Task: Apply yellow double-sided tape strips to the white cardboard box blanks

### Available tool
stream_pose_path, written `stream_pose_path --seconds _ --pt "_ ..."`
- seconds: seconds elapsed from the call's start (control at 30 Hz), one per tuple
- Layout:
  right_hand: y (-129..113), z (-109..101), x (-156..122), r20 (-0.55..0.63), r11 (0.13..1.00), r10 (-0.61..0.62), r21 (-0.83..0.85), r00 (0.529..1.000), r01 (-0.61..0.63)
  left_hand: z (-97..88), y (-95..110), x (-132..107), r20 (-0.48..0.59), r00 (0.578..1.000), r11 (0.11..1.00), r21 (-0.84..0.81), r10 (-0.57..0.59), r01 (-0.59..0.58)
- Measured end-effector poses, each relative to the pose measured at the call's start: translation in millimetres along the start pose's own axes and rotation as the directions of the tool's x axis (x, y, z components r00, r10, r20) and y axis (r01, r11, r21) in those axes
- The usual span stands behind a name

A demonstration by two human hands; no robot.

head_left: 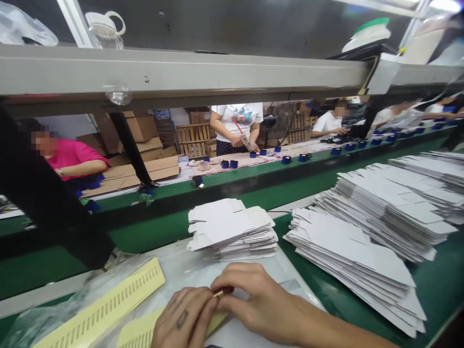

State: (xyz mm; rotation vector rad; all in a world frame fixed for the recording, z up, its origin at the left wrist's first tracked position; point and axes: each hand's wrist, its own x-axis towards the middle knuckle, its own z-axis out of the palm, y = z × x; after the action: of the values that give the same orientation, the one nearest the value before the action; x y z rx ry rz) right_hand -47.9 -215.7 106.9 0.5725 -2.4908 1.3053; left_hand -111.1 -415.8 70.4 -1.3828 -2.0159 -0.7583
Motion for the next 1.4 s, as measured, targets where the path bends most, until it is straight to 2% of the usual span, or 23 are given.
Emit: stream_pose_path --seconds 0.07,0.13,0.2,0.27,0.33,0.43,0.53,0.67,0.77,0.9,1.1,1.23,1.3,1.4 --pt "10.8 10.4 0.9 -0.086 0.988 0.107 0.119 0.991 -0.097 1.4 1.8 -1.8 -0.037 0.992 0.992 0.022 -0.124 0.125" --pt "18.9 14.6 -1.9 -0.143 0.964 0.206 0.197 0.968 -0.176 2.5 2.2 -2.0 -0.062 0.983 0.984 0.039 -0.172 0.175" --pt "21.3 15.3 -6.7 -0.159 0.939 0.273 0.257 0.949 -0.227 3.0 1.3 -1.4 -0.020 0.988 0.989 0.006 -0.150 0.150" --pt "19.9 14.6 -11.3 -0.158 0.931 0.284 0.280 0.946 -0.233 3.6 0.5 -1.5 0.047 0.992 0.992 -0.052 -0.113 0.116" --pt "18.4 14.2 -14.0 -0.151 0.952 0.222 0.248 0.963 -0.181 4.9 0.8 -2.7 0.085 0.993 0.993 -0.074 -0.087 0.094" --pt "19.6 15.9 -14.8 -0.167 0.988 0.021 0.152 0.986 0.005 6.5 3.3 -5.6 0.096 0.994 0.998 -0.024 -0.055 0.057" --pt "21.5 19.3 -13.8 -0.229 0.978 -0.202 0.001 0.952 0.208 5.4 6.3 -6.9 0.121 0.991 0.999 0.027 -0.048 0.045" --pt "20.3 21.8 -13.5 -0.216 0.937 -0.337 -0.170 0.916 0.305 2.5 8.8 -5.7 0.146 0.986 0.995 0.059 -0.083 0.075" --pt "19.8 21.7 -14.1 -0.218 0.928 -0.354 -0.199 0.910 0.313 2.8 9.4 -5.3 0.107 0.991 0.994 0.079 -0.082 0.074" --pt "21.0 20.0 -14.0 -0.248 0.967 -0.250 -0.112 0.936 0.229 4.7 9.6 -5.8 0.084 0.995 0.996 0.074 -0.061 0.055" --pt "22.0 17.9 -15.8 -0.181 0.983 -0.172 -0.096 0.968 0.156 4.5 11.0 -4.3 0.068 0.997 0.996 0.083 -0.036 0.030" --pt "23.8 19.7 -18.3 -0.164 0.974 -0.192 -0.149 0.968 0.168 4.3 11.4 -3.9 0.087 0.996 0.993 0.119 0.007 -0.018" --pt "23.8 20.9 -18.5 -0.173 0.960 -0.240 -0.189 0.955 0.207 4.0 11.9 -4.3 0.118 0.993 0.993 0.119 -0.001 -0.013" --pt "22.5 21.9 -17.6 -0.176 0.917 -0.340 -0.281 0.924 0.284 2.7 13.3 -5.0 0.110 0.994 0.990 0.141 -0.007 -0.008"
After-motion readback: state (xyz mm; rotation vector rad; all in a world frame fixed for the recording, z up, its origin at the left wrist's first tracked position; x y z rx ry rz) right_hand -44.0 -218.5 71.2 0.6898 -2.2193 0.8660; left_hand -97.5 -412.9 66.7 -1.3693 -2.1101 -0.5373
